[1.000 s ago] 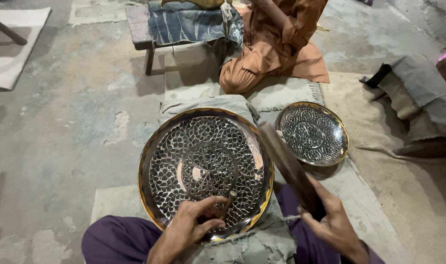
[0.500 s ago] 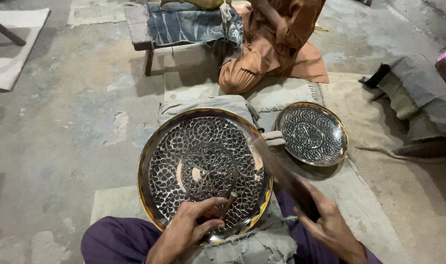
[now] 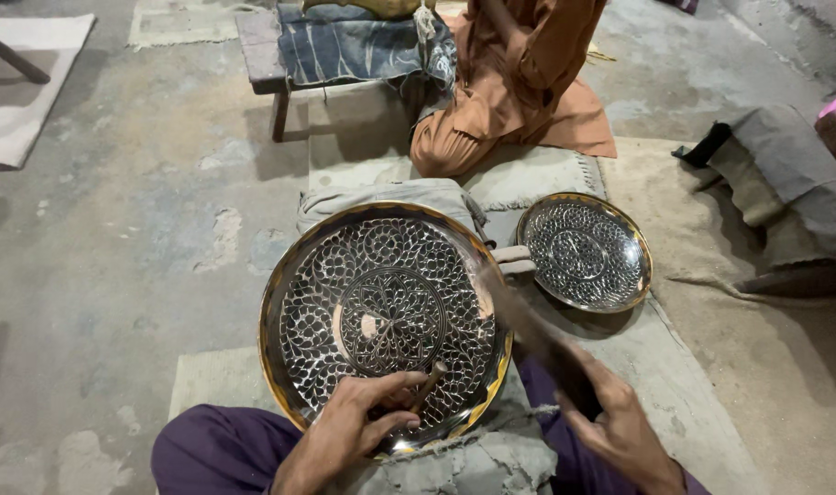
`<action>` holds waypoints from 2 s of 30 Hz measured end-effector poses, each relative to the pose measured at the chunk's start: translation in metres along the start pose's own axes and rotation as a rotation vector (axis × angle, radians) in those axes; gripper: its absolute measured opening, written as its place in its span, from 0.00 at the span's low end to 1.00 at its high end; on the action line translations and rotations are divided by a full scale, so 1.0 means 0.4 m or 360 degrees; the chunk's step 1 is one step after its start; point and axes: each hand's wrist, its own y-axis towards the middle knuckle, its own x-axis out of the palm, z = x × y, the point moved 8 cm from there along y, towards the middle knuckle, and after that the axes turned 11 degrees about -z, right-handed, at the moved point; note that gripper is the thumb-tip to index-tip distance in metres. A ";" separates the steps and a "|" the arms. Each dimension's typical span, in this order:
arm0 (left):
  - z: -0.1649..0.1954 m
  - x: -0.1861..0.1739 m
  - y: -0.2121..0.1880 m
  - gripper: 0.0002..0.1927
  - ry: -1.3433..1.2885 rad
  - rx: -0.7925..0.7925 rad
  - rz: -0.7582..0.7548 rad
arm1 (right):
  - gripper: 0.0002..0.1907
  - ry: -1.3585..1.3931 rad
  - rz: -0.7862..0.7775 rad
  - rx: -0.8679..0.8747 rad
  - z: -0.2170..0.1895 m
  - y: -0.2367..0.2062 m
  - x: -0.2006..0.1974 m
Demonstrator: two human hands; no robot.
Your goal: The person sits on the floor and uses a hammer and chisel to emboss a decorative pattern onto a large metal plate. They repeatedly strike the chisel to create a textured surface while another person works on a brass object in the background.
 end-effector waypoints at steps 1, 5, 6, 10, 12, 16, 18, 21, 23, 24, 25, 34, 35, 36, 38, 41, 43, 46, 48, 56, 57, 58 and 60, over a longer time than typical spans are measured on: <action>-0.004 0.000 0.000 0.24 0.0014 -0.0018 0.0005 | 0.42 -0.0204 -0.0229 0.0188 0.015 0.000 0.022; -0.012 0.004 -0.003 0.23 -0.0042 -0.0014 -0.0020 | 0.44 -0.0489 -0.0460 0.0721 0.073 -0.024 0.029; -0.010 0.005 -0.005 0.23 -0.0043 0.0012 -0.0016 | 0.43 -0.0426 -0.0375 0.0794 0.083 -0.032 0.020; -0.013 0.005 -0.010 0.23 -0.0031 0.0013 -0.0018 | 0.46 -0.0427 -0.0155 -0.0045 0.010 -0.024 0.020; -0.013 0.003 -0.008 0.23 -0.0019 0.0021 -0.0029 | 0.43 -0.0766 -0.0381 0.0471 0.082 -0.042 0.042; -0.002 -0.001 -0.005 0.25 0.0028 0.0097 -0.0015 | 0.43 -0.0181 -0.0330 0.0379 0.088 -0.049 0.056; -0.005 0.002 -0.002 0.25 0.0044 0.0065 -0.0041 | 0.45 -0.0668 -0.0810 0.0844 0.145 -0.085 0.087; -0.014 0.007 -0.004 0.24 -0.0007 0.0003 -0.0092 | 0.45 -0.0214 -0.0247 0.0583 0.109 -0.072 0.048; -0.007 0.004 -0.005 0.24 -0.0034 0.0074 -0.0080 | 0.44 -0.0079 -0.0189 0.0250 0.076 -0.068 0.053; -0.001 0.002 -0.008 0.24 0.0004 0.0122 -0.0062 | 0.44 -0.0009 -0.0160 0.0089 0.061 -0.071 0.052; 0.005 0.000 -0.012 0.23 0.0048 0.0173 -0.0045 | 0.43 -0.0277 -0.0344 0.0307 0.093 -0.080 0.070; -0.033 0.012 -0.011 0.22 -0.0165 -0.0026 0.0164 | 0.35 0.0827 0.0187 0.0129 0.269 -0.188 0.100; -0.038 0.020 -0.006 0.22 -0.0165 -0.0046 0.0113 | 0.30 0.0964 0.0168 0.0072 0.295 -0.194 0.127; -0.040 0.020 -0.003 0.22 -0.0117 -0.0056 0.0111 | 0.26 0.1101 0.0153 0.0015 0.318 -0.199 0.152; -0.045 0.020 0.005 0.23 -0.0020 -0.0069 0.0110 | 0.16 0.0941 -0.0123 0.0371 0.391 -0.206 0.222; -0.036 0.016 0.007 0.24 -0.0006 0.0061 0.0136 | 0.13 0.0982 -0.0155 0.0588 0.440 -0.215 0.227; -0.037 0.014 0.009 0.24 0.0058 0.0053 0.0139 | 0.15 0.0942 -0.0100 0.0651 0.432 -0.202 0.198; -0.049 0.018 0.013 0.25 0.0015 -0.0043 0.0098 | 0.19 0.0708 -0.0048 0.0707 0.384 -0.145 0.123; -0.053 0.019 0.012 0.25 -0.0009 -0.0087 0.0090 | 0.19 0.0678 -0.0018 0.0651 0.325 -0.094 0.087; -0.045 0.020 0.013 0.25 0.0048 -0.0061 0.0116 | 0.35 -0.0473 -0.0410 0.0358 0.115 0.049 0.026; -0.045 0.020 0.012 0.25 0.0042 -0.0053 0.0118 | 0.37 -0.0371 -0.0363 0.0494 0.127 0.050 0.022; -0.045 0.020 0.011 0.25 0.0036 -0.0044 0.0118 | 0.38 -0.0264 -0.0296 0.0289 0.103 0.060 0.022; -0.048 0.020 0.009 0.25 0.0032 -0.0069 0.0115 | 0.41 -0.0054 -0.0152 -0.0115 0.063 0.067 0.016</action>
